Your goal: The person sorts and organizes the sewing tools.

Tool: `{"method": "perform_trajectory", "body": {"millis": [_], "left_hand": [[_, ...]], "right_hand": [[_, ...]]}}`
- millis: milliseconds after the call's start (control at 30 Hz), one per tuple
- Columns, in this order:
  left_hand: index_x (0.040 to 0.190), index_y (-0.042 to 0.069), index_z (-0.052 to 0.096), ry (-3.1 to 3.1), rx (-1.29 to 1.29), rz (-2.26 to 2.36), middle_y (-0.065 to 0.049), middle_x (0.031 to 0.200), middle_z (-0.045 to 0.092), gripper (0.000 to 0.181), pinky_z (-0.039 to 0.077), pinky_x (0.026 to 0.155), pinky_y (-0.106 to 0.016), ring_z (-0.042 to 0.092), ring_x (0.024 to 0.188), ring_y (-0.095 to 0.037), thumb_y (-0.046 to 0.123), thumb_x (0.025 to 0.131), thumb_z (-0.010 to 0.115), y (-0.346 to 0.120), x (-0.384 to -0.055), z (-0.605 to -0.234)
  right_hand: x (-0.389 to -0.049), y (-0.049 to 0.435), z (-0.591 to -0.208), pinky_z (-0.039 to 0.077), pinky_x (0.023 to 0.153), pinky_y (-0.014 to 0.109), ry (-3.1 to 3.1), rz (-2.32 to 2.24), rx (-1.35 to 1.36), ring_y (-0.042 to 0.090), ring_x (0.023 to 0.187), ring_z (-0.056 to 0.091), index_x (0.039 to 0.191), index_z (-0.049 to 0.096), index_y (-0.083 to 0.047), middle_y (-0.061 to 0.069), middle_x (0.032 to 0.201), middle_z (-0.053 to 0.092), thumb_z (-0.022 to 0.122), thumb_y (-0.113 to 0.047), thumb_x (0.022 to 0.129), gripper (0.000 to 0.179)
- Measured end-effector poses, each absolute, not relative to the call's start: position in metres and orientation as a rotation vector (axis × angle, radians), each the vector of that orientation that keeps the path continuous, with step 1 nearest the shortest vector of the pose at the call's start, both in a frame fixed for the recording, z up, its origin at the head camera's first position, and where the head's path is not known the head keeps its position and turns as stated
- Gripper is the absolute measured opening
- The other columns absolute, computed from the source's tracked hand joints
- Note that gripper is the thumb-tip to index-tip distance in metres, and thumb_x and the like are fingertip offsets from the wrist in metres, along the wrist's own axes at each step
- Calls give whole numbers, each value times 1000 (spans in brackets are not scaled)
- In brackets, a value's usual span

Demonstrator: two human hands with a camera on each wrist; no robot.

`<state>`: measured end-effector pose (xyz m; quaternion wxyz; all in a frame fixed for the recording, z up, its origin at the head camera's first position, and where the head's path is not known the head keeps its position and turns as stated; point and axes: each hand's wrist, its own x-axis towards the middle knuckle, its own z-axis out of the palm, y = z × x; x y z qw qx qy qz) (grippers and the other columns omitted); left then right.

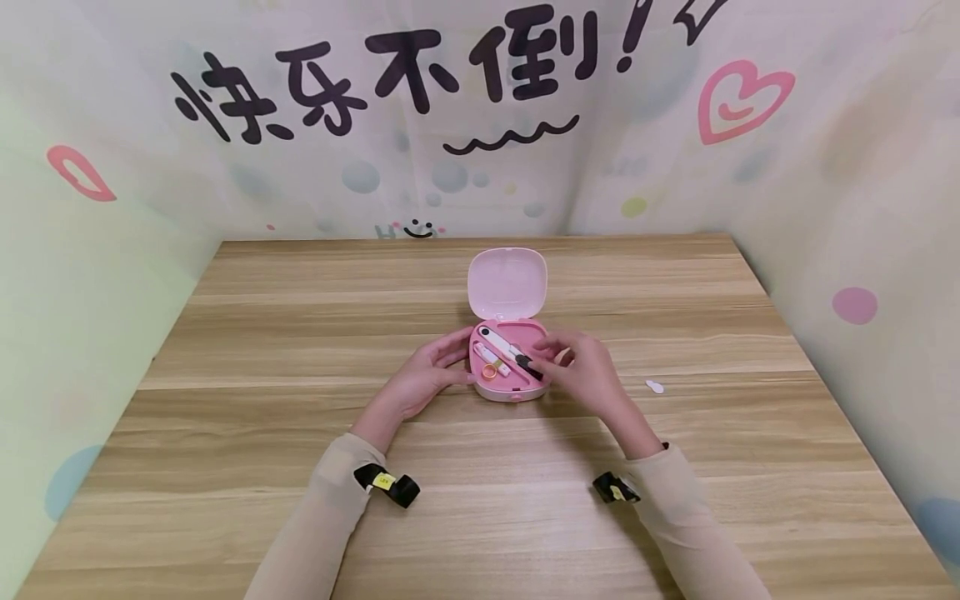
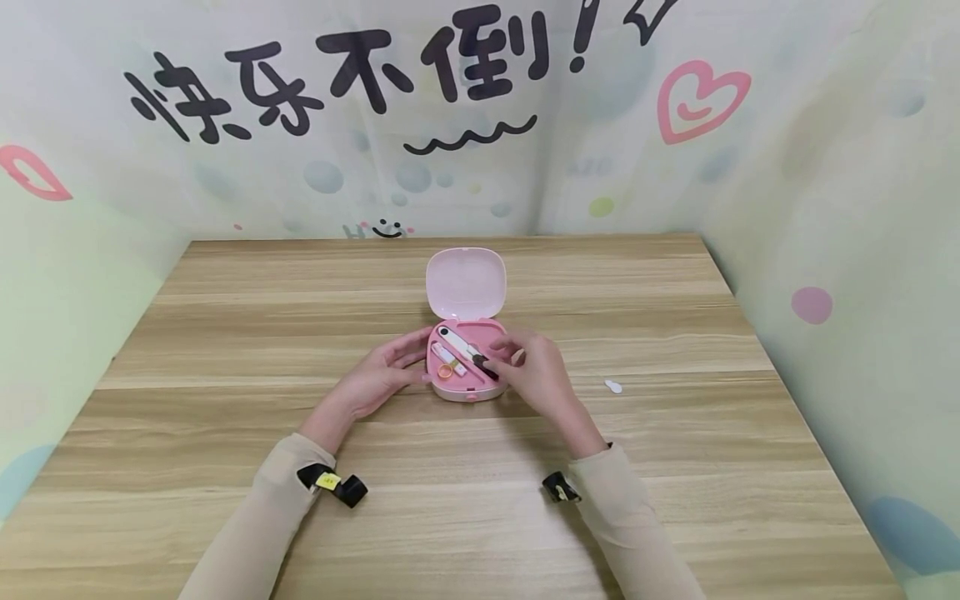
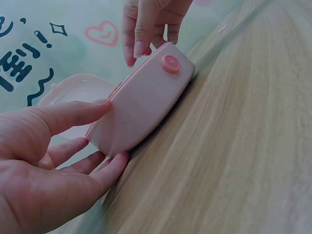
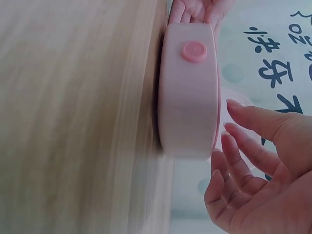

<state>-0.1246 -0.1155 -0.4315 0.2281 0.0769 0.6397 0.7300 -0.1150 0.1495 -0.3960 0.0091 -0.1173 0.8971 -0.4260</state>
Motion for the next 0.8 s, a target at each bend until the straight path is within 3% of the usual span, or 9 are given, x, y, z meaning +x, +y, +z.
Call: {"method": "perform_trajectory", "body": {"millis": [500, 800], "left_hand": [[165, 0, 30, 1760, 193, 2005, -21, 171, 30, 80, 56, 99, -20, 31, 156, -38, -16, 93, 63, -116, -125, -433], [165, 0, 31, 1752, 183, 2007, -21, 170, 31, 80, 56, 97, -19, 31, 157, -37, -16, 93, 63, -116, -126, -433]], "right_hand": [[-105, 178, -393, 54, 70, 31, 2884, -1195, -285, 26, 79, 66, 115, 77, 1, 15, 93, 73, 81, -15, 93, 27], [-97, 200, -391, 52, 65, 31, 2936, -1123, -212, 26, 79, 65, 117, 75, 3, 18, 98, 75, 79, -13, 95, 28]]}}
